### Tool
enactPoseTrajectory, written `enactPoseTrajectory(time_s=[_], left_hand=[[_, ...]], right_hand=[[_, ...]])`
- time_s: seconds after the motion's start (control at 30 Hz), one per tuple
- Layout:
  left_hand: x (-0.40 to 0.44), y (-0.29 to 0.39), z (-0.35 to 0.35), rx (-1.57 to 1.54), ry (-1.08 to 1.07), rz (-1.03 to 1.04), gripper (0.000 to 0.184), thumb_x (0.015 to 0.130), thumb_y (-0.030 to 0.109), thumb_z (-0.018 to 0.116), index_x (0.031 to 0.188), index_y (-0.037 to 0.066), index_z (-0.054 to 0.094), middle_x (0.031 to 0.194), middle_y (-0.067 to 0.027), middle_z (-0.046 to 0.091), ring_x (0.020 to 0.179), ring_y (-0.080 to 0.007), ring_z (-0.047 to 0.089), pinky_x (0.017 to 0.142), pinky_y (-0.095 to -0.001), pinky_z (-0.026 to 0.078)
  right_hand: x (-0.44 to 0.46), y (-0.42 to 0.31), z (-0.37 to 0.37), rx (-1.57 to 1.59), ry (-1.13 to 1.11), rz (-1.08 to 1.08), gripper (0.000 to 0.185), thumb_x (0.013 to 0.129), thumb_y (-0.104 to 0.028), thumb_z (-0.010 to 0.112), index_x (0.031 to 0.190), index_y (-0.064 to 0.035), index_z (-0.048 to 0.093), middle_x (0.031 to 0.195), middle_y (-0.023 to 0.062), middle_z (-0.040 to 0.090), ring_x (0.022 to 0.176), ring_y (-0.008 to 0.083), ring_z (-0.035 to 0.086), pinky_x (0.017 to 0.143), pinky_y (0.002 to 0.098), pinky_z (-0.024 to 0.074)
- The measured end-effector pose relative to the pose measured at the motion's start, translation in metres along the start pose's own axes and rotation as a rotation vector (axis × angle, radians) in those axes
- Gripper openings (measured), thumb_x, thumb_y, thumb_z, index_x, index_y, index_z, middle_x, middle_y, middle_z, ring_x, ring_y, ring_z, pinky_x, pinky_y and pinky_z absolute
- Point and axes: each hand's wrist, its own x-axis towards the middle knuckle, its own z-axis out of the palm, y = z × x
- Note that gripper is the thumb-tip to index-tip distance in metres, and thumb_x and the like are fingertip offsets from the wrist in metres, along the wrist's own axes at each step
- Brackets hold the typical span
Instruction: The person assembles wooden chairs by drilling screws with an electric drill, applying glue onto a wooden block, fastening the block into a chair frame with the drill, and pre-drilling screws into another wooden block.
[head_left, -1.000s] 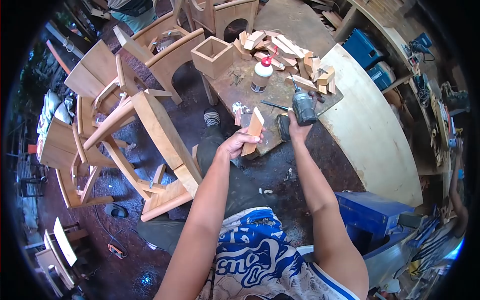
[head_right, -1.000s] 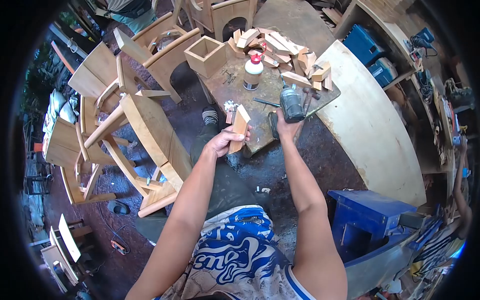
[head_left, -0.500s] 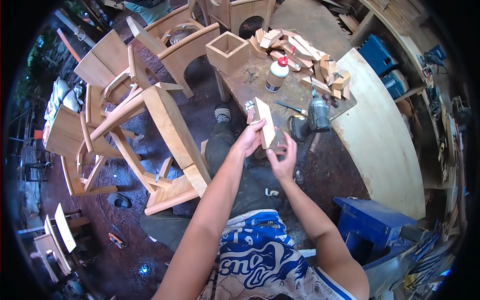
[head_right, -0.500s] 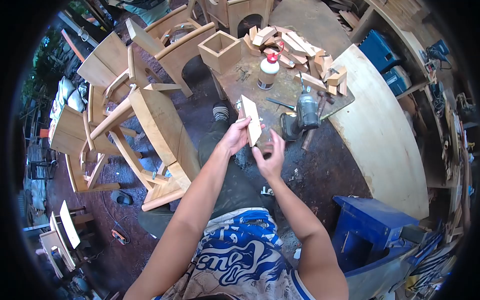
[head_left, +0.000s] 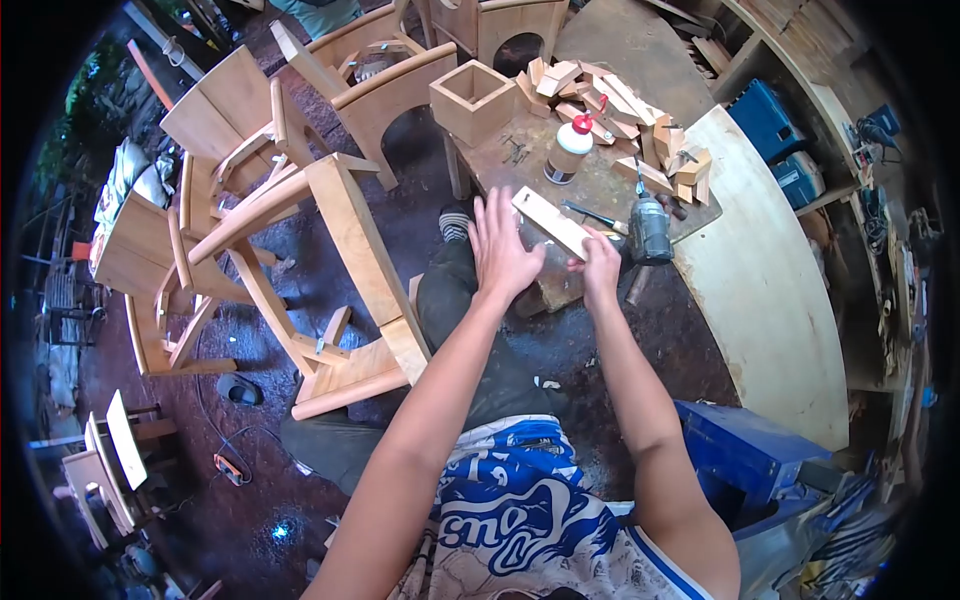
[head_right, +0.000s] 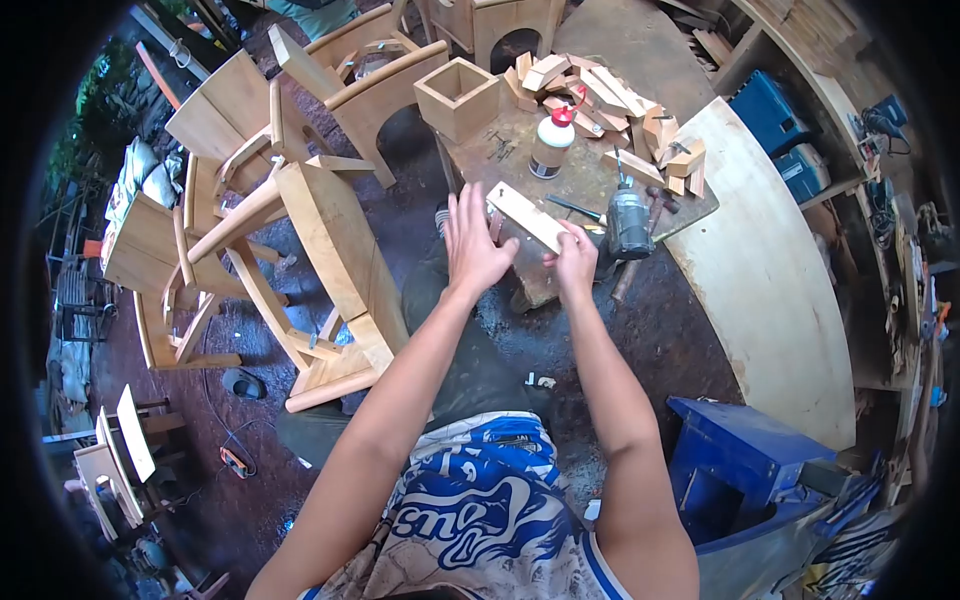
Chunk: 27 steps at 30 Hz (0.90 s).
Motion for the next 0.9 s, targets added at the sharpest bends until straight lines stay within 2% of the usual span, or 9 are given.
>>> enactPoseTrajectory(time_s=[0.1, 0.17, 0.2, 0.3, 0.5, 0.57, 0.6, 0.67, 0.9], left_hand=[[-0.006, 0.002, -0.010, 0.306, -0.081, 0.269, 0.098, 0.070, 0.022, 0.081, 0.152, 0.006, 0.031, 0.158, -0.0197, 0.029, 0.150, -0.0404, 0.020, 0.121, -0.0575, 0.014], [-0.009, -0.010, 0.003, 0.394, -0.085, 0.466, 0.094, 0.068, 0.020, 0.081, 0.149, 0.006, 0.037, 0.142, -0.0220, 0.051, 0.138, -0.0351, 0.044, 0.118, -0.0559, 0.024], [-0.008, -0.014, 0.006, 0.389, -0.083, 0.457, 0.094, 0.068, 0.020, 0.081, 0.149, 0.006, 0.037, 0.142, -0.0220, 0.051, 0.138, -0.0351, 0.044, 0.118, -0.0559, 0.024], [-0.006, -0.023, 0.011, 0.346, -0.335, 0.180, 0.096, 0.067, 0.022, 0.083, 0.149, 0.006, 0.035, 0.093, -0.0186, 0.073, 0.087, -0.0343, 0.072, 0.107, -0.0485, 0.041], [0.002, -0.018, -0.004, 0.242, -0.638, -0.147, 0.073, 0.067, 0.026, 0.082, 0.133, 0.004, 0.058, 0.101, -0.0213, 0.073, 0.095, -0.0360, 0.071, 0.094, -0.0446, 0.052], [0.001, -0.025, -0.002, 0.253, -0.629, -0.186, 0.065, 0.068, 0.026, 0.081, 0.127, 0.005, 0.062, 0.102, -0.0208, 0.073, 0.096, -0.0358, 0.071, 0.092, -0.0446, 0.054], [-0.001, -0.029, 0.000, 0.266, -0.623, -0.221, 0.058, 0.069, 0.026, 0.080, 0.122, 0.007, 0.067, 0.102, -0.0203, 0.073, 0.098, -0.0357, 0.071, 0.089, -0.0447, 0.055], [-0.009, -0.045, 0.016, 0.280, -0.624, -0.193, 0.055, 0.070, 0.026, 0.078, 0.121, 0.009, 0.067, 0.105, -0.0198, 0.073, 0.101, -0.0358, 0.070, 0.090, -0.0449, 0.055], [-0.019, -0.054, 0.021, 0.403, -0.705, -0.181, 0.049, 0.075, 0.023, 0.071, 0.123, 0.010, 0.066, 0.120, -0.0178, 0.067, 0.114, -0.0358, 0.065, 0.097, -0.0448, 0.052]], right_hand=[[0.013, 0.003, -0.012, -0.117, -0.146, 0.080, 0.032, 0.089, -0.012, 0.051, 0.113, 0.0018, 0.068, 0.082, 0.0086, 0.067, 0.050, 0.0116, 0.054, 0.047, 0.0251, 0.0445], [0.017, 0.007, -0.012, -0.197, -0.285, 0.132, 0.029, 0.086, -0.013, 0.052, 0.102, 0.0010, 0.071, 0.073, 0.0066, 0.064, 0.049, 0.0112, 0.052, 0.045, 0.0258, 0.0413], [0.021, 0.010, -0.013, -0.206, -0.289, 0.135, 0.029, 0.086, -0.013, 0.052, 0.102, 0.0010, 0.071, 0.073, 0.0066, 0.064, 0.049, 0.0112, 0.052, 0.045, 0.0258, 0.0413], [0.032, 0.016, -0.017, -0.242, -0.445, 0.179, 0.028, 0.085, -0.013, 0.051, 0.101, 0.0012, 0.071, 0.072, 0.0053, 0.062, 0.049, 0.0109, 0.051, 0.045, 0.0267, 0.0408], [0.052, 0.003, -0.006, -0.453, -0.647, 0.160, 0.028, 0.084, -0.017, 0.052, 0.099, -0.0022, 0.071, 0.071, 0.0033, 0.060, 0.055, 0.0115, 0.052, 0.047, 0.0272, 0.0418], [0.058, -0.014, 0.007, -0.504, -0.450, 0.081, 0.030, 0.084, -0.016, 0.051, 0.102, -0.0017, 0.071, 0.075, 0.0046, 0.063, 0.058, 0.0123, 0.055, 0.053, 0.0279, 0.0471], [0.108, 0.023, -0.006, -0.876, -0.383, -0.219, 0.030, 0.084, -0.016, 0.055, 0.104, -0.0016, 0.072, 0.080, 0.0103, 0.070, 0.073, 0.0199, 0.068, 0.061, 0.0336, 0.0546], [0.089, -0.011, 0.012, -1.502, -0.065, -0.440, 0.028, 0.085, -0.019, 0.061, 0.101, -0.0001, 0.073, 0.089, 0.0178, 0.074, 0.088, 0.0291, 0.073, 0.070, 0.0391, 0.0589], [0.130, 0.020, 0.009, -1.979, -0.290, -0.633, 0.014, 0.087, -0.016, 0.064, 0.086, -0.0087, 0.077, 0.089, 0.0132, 0.075, 0.083, 0.0284, 0.075, 0.071, 0.0384, 0.0602]])
